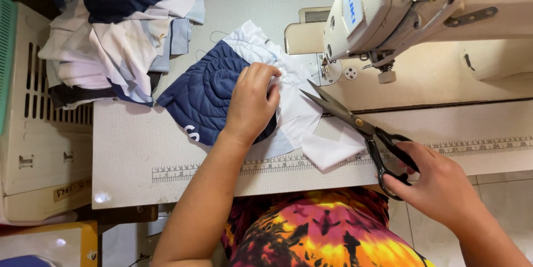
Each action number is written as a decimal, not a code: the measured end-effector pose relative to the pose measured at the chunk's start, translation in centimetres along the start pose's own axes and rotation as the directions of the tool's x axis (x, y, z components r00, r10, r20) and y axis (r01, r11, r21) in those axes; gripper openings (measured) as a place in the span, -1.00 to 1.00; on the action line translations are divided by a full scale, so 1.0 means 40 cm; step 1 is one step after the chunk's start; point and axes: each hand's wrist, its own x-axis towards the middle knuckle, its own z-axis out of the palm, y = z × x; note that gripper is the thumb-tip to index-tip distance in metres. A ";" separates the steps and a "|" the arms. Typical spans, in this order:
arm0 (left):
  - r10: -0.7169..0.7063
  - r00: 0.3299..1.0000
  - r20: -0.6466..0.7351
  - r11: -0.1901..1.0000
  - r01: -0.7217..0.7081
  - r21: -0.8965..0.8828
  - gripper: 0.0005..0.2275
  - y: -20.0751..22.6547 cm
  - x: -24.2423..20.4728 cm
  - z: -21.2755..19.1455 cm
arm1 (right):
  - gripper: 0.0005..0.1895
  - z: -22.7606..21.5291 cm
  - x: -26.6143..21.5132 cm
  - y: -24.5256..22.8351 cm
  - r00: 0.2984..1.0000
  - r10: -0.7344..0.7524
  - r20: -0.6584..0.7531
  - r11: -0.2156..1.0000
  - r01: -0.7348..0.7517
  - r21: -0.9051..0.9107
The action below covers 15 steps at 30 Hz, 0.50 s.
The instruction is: Trimming excess white fabric from a blue quilted circular piece using scissors
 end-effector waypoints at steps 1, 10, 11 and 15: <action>-0.004 1.000 -0.001 1.000 0.004 0.000 -0.82 0.000 -0.002 -0.002 | -0.34 0.003 0.003 -0.004 1.000 -0.002 0.003 1.000 0.002 -0.002; -0.016 1.000 0.007 1.000 0.016 -0.022 -0.79 -0.003 0.002 -0.003 | -0.33 0.018 0.029 -0.047 0.988 -0.149 -0.038 0.989 0.149 0.002; -0.024 1.000 0.009 0.999 0.024 -0.031 -0.80 -0.003 0.001 -0.004 | -0.35 0.023 0.031 -0.045 0.989 -0.145 -0.038 0.989 0.145 -0.005; -0.040 0.999 0.021 0.998 0.041 -0.039 -0.72 -0.003 0.001 -0.008 | -0.42 0.053 0.039 -0.019 0.967 -0.227 -0.116 0.974 0.224 -0.040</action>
